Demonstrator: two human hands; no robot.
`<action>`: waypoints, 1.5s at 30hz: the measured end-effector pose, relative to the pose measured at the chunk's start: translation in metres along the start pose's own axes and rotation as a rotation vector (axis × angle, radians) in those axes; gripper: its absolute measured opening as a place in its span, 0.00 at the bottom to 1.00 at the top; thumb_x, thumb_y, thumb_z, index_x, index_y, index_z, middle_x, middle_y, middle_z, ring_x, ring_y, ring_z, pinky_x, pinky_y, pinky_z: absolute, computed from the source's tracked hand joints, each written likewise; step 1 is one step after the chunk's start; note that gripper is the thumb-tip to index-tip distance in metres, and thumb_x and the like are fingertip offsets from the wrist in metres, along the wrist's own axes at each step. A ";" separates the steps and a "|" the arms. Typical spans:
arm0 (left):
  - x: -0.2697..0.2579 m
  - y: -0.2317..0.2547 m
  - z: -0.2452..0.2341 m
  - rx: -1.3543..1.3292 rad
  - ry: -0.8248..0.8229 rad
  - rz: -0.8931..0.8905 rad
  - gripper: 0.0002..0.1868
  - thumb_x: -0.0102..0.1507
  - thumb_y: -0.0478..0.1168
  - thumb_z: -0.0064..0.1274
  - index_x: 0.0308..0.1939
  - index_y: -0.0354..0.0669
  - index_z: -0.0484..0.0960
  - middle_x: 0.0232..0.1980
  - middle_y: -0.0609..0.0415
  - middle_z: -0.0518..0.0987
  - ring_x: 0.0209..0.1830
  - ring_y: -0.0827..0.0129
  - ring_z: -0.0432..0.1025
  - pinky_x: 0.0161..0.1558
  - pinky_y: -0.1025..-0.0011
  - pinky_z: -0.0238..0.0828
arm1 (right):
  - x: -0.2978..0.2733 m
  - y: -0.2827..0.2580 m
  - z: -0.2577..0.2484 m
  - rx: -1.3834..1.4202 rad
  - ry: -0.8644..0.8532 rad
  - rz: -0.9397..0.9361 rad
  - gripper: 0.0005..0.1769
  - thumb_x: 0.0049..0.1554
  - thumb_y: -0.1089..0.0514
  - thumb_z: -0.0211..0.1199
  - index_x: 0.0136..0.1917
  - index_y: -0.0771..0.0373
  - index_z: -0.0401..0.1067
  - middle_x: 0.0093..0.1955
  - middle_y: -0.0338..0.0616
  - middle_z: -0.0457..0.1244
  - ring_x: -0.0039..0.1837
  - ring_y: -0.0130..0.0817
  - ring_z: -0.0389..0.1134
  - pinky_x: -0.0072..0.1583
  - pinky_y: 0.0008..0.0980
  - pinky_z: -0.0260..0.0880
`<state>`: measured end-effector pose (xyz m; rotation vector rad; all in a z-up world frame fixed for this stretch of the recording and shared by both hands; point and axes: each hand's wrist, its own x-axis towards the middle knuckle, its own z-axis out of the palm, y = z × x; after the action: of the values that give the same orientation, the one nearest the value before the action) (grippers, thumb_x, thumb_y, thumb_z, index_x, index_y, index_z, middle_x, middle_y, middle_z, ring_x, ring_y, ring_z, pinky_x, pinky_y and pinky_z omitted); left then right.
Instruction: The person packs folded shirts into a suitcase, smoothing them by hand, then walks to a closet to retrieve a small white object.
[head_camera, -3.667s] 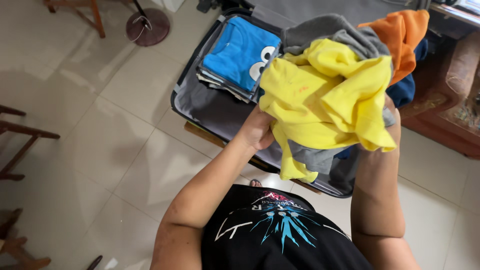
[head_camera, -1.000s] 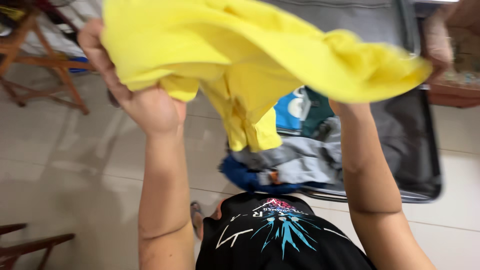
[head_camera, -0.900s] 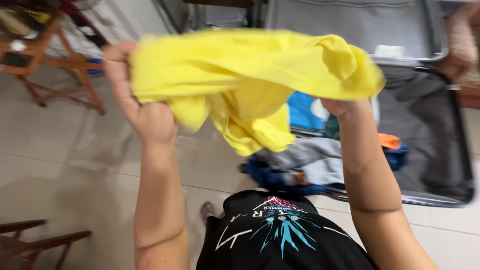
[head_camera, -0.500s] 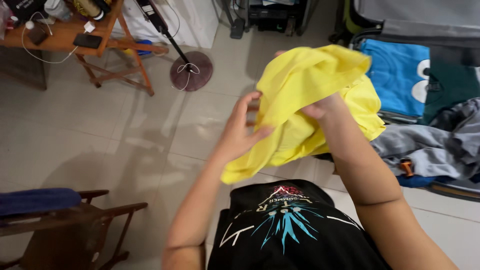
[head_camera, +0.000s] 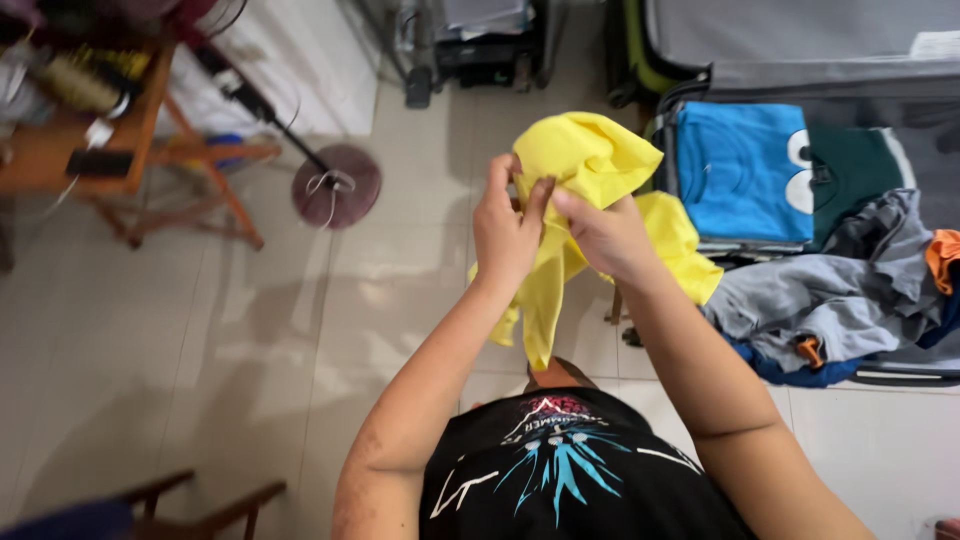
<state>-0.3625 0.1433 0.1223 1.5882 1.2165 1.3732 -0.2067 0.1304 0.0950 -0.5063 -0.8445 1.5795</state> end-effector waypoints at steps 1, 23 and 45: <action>0.010 -0.003 0.008 0.077 -0.041 0.010 0.18 0.69 0.48 0.56 0.55 0.43 0.71 0.39 0.49 0.82 0.31 0.66 0.78 0.34 0.69 0.72 | 0.011 0.004 -0.013 -0.159 0.164 -0.080 0.20 0.64 0.67 0.60 0.69 0.63 0.66 0.60 0.41 0.63 0.57 0.32 0.64 0.55 0.32 0.65; 0.353 -0.195 0.071 -0.707 -0.510 -0.152 0.19 0.68 0.47 0.57 0.54 0.46 0.65 0.50 0.57 0.73 0.48 0.68 0.73 0.51 0.64 0.77 | 0.205 -0.106 -0.186 -0.117 0.412 0.352 0.24 0.62 0.50 0.54 0.66 0.67 0.67 0.59 0.46 0.71 0.59 0.38 0.74 0.61 0.44 0.74; 0.670 -0.180 0.276 -0.888 -1.259 -0.747 0.18 0.69 0.43 0.49 0.55 0.30 0.79 0.53 0.43 0.84 0.49 0.57 0.81 0.55 0.58 0.79 | 0.250 -0.236 -0.336 0.349 0.649 -0.720 0.17 0.71 0.58 0.57 0.63 0.76 0.69 0.65 0.60 0.67 0.66 0.51 0.70 0.72 0.48 0.70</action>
<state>-0.1315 0.8536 0.1173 0.8356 0.2222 0.1562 0.1457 0.4569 0.0932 -0.3641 -0.1918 0.7842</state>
